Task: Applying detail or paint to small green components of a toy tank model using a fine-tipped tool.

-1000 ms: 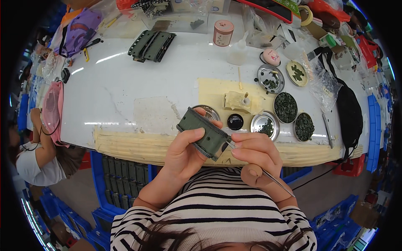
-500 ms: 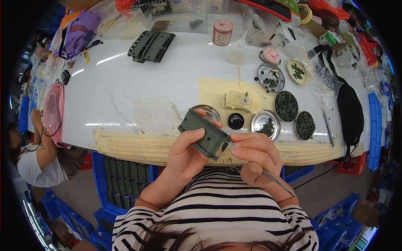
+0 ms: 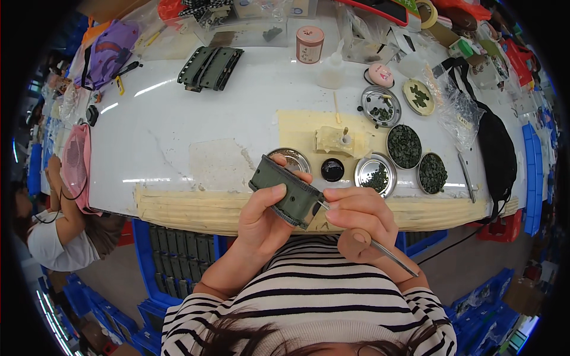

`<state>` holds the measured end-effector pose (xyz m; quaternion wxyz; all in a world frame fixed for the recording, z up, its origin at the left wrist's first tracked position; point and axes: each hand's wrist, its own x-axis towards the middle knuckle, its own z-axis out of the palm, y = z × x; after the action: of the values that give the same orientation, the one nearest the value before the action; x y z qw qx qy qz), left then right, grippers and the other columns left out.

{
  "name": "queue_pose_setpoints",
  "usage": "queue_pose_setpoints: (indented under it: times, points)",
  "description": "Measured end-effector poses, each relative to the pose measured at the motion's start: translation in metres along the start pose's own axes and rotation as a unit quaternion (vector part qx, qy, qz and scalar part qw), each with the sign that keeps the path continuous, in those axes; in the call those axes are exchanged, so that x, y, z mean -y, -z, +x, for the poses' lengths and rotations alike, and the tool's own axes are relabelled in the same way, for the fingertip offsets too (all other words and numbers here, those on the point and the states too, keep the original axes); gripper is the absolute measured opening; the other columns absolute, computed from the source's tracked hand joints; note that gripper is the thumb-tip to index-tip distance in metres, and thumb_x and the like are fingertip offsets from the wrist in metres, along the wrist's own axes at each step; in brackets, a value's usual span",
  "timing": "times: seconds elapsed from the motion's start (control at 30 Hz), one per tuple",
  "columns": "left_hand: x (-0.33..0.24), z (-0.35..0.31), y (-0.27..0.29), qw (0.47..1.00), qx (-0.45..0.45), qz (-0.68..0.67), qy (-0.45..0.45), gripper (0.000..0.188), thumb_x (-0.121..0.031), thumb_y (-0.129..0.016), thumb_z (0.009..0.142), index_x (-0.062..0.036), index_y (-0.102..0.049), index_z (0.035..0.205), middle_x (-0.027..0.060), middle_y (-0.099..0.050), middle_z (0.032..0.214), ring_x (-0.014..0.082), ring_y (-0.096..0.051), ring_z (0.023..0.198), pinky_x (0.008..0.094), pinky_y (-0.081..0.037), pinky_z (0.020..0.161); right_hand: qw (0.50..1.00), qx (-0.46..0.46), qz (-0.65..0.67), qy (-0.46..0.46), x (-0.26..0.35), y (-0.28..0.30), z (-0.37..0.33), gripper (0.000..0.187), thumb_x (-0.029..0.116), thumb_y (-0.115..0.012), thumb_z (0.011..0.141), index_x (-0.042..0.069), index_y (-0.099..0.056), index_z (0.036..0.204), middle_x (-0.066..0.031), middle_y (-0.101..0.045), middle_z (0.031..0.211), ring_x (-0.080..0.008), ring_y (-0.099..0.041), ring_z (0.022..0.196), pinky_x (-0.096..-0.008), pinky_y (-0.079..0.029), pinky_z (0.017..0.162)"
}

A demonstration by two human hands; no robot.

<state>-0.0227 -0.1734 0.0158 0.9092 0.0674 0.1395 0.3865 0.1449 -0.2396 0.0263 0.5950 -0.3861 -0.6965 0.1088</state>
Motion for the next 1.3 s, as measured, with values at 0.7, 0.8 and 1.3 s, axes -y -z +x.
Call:
queue_pose_setpoints:
  times: [0.7, 0.8, 1.3]
  points:
    - [-0.024, 0.001, -0.005, 0.997, 0.067, -0.032, 0.004, 0.052, -0.012, -0.044, 0.095, -0.0063, -0.025, 0.143, 0.0265, -0.049, 0.126, 0.0319, -0.053, 0.119, 0.0411, -0.053, 0.094, 0.972, -0.113, 0.159, -0.133, 0.002, 0.004, 0.005, 0.028, 0.022, -0.051, 0.097, -0.003, -0.062, 0.104, -0.0174, -0.065, 0.102, -0.0246, -0.065, 0.090, -0.0306, -0.052, 0.078]
    - [-0.024, 0.000, -0.004, 0.994, 0.077, -0.072, -0.020, 0.057, -0.011, -0.039, 0.097, -0.0033, -0.014, 0.147, 0.0292, -0.044, 0.131, 0.0337, -0.043, 0.129, 0.0432, -0.051, 0.099, 0.964, -0.118, 0.150, -0.186, -0.001, 0.005, 0.006, 0.020, 0.013, -0.057, 0.093, -0.003, -0.064, 0.101, -0.0164, -0.068, 0.101, -0.0215, -0.064, 0.087, -0.0283, -0.050, 0.078]
    - [-0.024, 0.006, -0.006, 0.983, 0.071, -0.162, 0.056, 0.052, -0.043, -0.040, 0.099, -0.0100, -0.037, 0.140, 0.0224, -0.050, 0.127, 0.0274, -0.052, 0.121, 0.0333, -0.054, 0.096, 0.982, -0.086, 0.094, -0.137, 0.007, -0.001, 0.005, 0.019, 0.000, -0.062, 0.085, -0.003, -0.067, 0.104, -0.0166, -0.065, 0.096, -0.0271, -0.067, 0.093, -0.0315, -0.054, 0.078]
